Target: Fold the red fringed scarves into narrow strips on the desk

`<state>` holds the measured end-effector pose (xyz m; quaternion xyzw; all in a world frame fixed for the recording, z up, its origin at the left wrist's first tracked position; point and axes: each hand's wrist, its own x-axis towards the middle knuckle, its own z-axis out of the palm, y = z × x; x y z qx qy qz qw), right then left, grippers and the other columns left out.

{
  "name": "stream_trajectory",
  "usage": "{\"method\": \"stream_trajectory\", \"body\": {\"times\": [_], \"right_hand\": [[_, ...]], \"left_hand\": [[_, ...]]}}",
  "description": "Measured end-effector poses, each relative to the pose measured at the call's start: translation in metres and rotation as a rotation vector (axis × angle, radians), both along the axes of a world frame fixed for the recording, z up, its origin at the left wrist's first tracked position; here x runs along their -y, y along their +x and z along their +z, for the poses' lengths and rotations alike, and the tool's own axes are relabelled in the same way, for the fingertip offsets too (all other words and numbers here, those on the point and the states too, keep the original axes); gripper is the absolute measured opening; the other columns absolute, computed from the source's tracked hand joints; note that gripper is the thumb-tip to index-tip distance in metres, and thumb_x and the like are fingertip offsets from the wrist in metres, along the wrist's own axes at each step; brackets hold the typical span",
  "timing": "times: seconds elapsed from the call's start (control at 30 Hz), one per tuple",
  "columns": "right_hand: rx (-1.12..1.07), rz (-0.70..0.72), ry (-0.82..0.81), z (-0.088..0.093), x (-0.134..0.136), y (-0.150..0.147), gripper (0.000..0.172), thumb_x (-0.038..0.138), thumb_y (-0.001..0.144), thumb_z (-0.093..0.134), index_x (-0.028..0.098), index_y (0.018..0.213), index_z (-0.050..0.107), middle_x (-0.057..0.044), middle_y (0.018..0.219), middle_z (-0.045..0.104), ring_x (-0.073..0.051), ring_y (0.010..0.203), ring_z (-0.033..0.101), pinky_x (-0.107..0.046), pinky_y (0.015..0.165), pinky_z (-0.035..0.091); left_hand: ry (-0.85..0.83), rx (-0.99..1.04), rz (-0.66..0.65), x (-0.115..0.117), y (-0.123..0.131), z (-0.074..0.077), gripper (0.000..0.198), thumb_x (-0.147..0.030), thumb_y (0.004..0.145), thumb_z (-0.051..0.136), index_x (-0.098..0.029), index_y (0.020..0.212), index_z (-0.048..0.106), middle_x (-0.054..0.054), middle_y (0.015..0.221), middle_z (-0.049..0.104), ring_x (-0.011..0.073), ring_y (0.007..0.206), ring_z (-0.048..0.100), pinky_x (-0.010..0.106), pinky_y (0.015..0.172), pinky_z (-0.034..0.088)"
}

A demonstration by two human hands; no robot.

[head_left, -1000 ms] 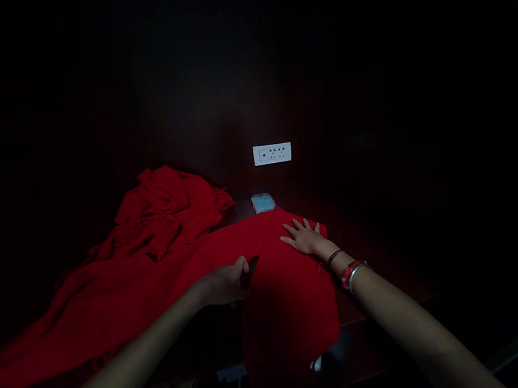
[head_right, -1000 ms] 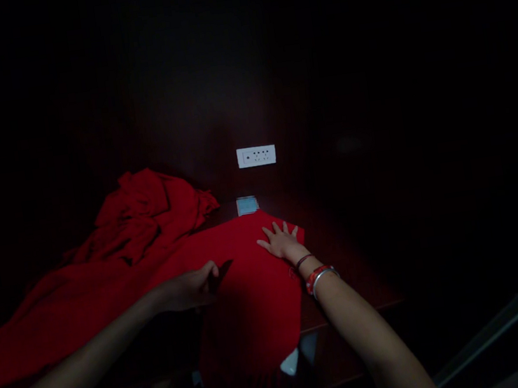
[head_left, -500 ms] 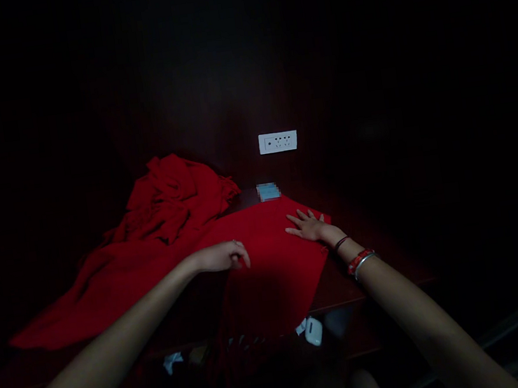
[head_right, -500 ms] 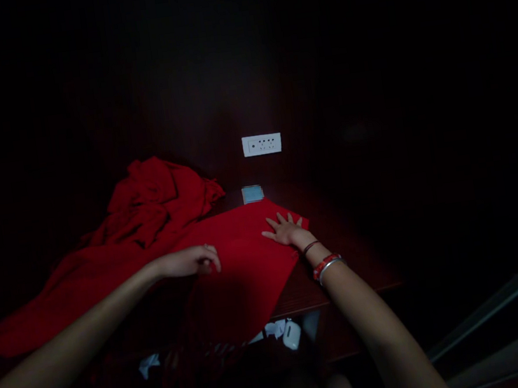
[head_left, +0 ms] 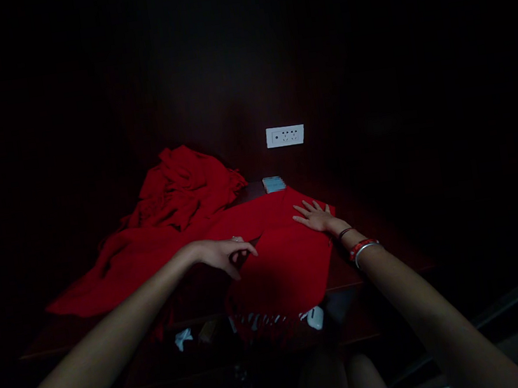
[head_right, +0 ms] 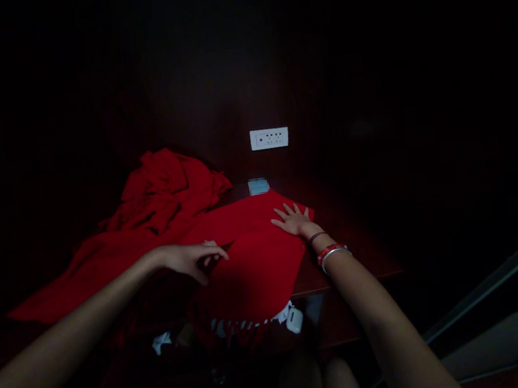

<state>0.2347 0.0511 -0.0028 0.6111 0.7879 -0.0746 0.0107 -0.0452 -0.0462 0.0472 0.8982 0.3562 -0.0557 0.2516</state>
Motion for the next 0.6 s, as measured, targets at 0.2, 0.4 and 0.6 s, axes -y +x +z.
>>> {"method": "stream_trajectory", "body": {"times": [0.2, 0.4, 0.6], "right_hand": [[0.021, 0.038, -0.027, 0.001, 0.014, 0.006, 0.069, 0.071, 0.065, 0.011, 0.038, 0.126, 0.008, 0.001, 0.136, 0.001, -0.031, 0.12, -0.003, -0.057, 0.088, 0.001], [0.027, -0.03, -0.051, 0.003, -0.001, 0.016, 0.069, 0.071, 0.065, 0.011, 0.038, 0.126, 0.009, 0.003, 0.136, 0.002, -0.03, 0.12, -0.003, -0.055, 0.09, 0.001], [-0.031, 0.001, 0.027, 0.012, -0.003, 0.007, 0.067, 0.068, 0.068, 0.008, 0.033, 0.125, 0.019, -0.001, 0.134, 0.014, -0.03, 0.12, 0.006, -0.058, 0.087, 0.005]], "left_hand": [[0.473, 0.156, 0.063, -0.014, 0.028, -0.016, 0.041, -0.046, 0.077, 0.037, -0.025, 0.112, 0.042, 0.006, 0.123, 0.03, 0.0229, 0.112, 0.026, 0.037, 0.091, 0.019], [0.179, -0.097, 0.002, -0.02, 0.037, -0.03, 0.066, -0.063, 0.068, 0.034, -0.038, 0.125, 0.011, -0.002, 0.135, 0.004, 0.0295, 0.12, -0.002, 0.052, 0.091, 0.004], [0.314, 0.069, 0.164, -0.044, 0.042, -0.025, 0.058, -0.06, 0.074, 0.021, -0.031, 0.124, 0.024, 0.0, 0.134, 0.017, 0.0196, 0.12, 0.013, 0.038, 0.095, 0.013]]}}
